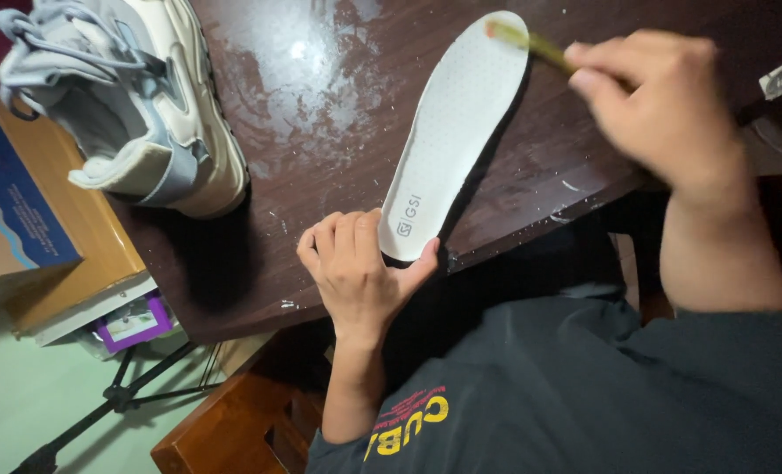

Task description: The person cleans a white shoe insole using a toothbrush. They scrub the insole on a wooden table, flipping it over to clean both sides.

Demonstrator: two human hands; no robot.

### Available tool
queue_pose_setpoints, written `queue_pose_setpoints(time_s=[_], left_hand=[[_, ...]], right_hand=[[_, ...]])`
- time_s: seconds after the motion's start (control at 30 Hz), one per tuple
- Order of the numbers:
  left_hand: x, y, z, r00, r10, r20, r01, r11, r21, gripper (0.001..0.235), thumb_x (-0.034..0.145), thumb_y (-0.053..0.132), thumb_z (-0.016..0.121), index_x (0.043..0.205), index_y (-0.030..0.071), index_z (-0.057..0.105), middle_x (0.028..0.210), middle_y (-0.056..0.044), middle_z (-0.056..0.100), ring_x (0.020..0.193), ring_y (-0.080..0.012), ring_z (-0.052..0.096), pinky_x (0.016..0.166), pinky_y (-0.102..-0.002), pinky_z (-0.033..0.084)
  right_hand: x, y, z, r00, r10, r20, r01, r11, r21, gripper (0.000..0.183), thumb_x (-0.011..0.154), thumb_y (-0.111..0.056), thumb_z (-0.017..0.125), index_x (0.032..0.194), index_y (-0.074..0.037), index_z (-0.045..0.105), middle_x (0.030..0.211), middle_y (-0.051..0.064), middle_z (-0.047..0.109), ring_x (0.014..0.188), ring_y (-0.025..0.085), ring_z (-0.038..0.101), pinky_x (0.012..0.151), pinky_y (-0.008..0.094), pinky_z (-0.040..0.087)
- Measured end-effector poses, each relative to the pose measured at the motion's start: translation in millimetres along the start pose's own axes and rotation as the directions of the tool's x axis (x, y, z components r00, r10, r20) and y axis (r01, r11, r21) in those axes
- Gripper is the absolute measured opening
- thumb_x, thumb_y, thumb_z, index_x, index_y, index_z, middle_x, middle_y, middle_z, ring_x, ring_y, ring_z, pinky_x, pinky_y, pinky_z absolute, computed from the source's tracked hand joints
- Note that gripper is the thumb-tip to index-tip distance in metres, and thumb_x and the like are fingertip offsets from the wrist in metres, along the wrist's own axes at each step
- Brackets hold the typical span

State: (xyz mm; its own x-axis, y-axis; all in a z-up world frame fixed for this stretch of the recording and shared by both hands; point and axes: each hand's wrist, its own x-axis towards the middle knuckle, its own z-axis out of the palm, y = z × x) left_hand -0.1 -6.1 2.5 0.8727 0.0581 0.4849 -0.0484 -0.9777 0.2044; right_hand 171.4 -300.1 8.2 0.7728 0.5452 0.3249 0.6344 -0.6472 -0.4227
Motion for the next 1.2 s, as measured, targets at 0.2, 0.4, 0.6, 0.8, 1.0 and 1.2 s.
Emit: queue_pose_setpoints(time_s=[0.2,0.4,0.6,0.8,1.0,1.2], left_hand=[[-1,0,0,1.0,-0.011,0.013,0.011,1.0,-0.012,0.058,0.082,0.065,0.068,0.095,0.008,0.063,0.089,-0.004,0.064,0.087,-0.0247,0.062,0.088,-0.043,0.04],[-4,0,1,0.999,-0.025,0.031,0.025,1.0,-0.007,0.06,0.085,0.067,0.064,0.096,0.008,0.064,0.092,-0.004,0.064,0.09,-0.0257,0.061,0.089,-0.044,0.04],[-4,-1,-1,1.0,-0.02,-0.006,0.02,1.0,-0.01,0.061,0.084,0.067,0.066,0.097,0.007,0.067,0.09,-0.004,0.065,0.088,-0.0248,0.063,0.088,-0.043,0.041],[0,0,-3,1.0,-0.016,0.02,0.016,1.0,-0.011,0.061,0.085,0.067,0.064,0.096,0.007,0.066,0.09,-0.005,0.065,0.089,-0.0255,0.062,0.089,-0.044,0.04],[0,-1,-3,1.0,0.007,-0.018,-0.008,1.0,-0.015,0.057,0.086,0.064,0.066,0.096,0.008,0.067,0.087,-0.003,0.064,0.086,-0.0236,0.062,0.088,-0.043,0.041],[-1,0,-3,1.0,0.001,-0.013,-0.001,1.0,-0.015,0.058,0.089,0.065,0.061,0.094,0.008,0.067,0.087,-0.003,0.064,0.086,-0.0241,0.061,0.087,-0.042,0.04]], right_hand=[[15,-29,3,0.974,0.003,0.228,0.01,0.998,-0.058,0.024,0.1,-0.019,0.079,0.123,-0.015,0.082,0.096,0.003,0.076,0.076,0.016,0.066,0.065,0.033,0.055],[27,-67,9,0.906,0.311,0.286,-0.286,0.95,-0.125,0.036,0.11,-0.035,0.058,0.12,-0.005,0.077,0.11,0.017,0.076,0.094,0.033,0.071,0.083,0.047,0.056],[26,-42,2,0.977,0.136,0.162,-0.128,0.99,-0.063,0.025,0.105,-0.01,0.073,0.128,-0.005,0.08,0.11,0.014,0.079,0.09,0.027,0.072,0.08,0.041,0.057],[8,-60,6,0.933,-0.072,0.352,0.042,0.995,0.092,0.027,0.097,-0.02,0.07,0.123,-0.018,0.077,0.086,0.0,0.072,0.068,0.019,0.066,0.062,0.039,0.056],[2,-25,-4,0.998,0.05,0.023,-0.047,0.993,-0.109,0.025,0.105,0.001,0.079,0.13,0.005,0.083,0.115,0.021,0.079,0.096,0.031,0.072,0.089,0.041,0.057],[-12,-29,-10,0.943,0.229,0.243,-0.263,0.958,0.116,0.02,0.101,-0.012,0.074,0.12,-0.008,0.079,0.112,0.011,0.078,0.095,0.02,0.071,0.088,0.034,0.055]])
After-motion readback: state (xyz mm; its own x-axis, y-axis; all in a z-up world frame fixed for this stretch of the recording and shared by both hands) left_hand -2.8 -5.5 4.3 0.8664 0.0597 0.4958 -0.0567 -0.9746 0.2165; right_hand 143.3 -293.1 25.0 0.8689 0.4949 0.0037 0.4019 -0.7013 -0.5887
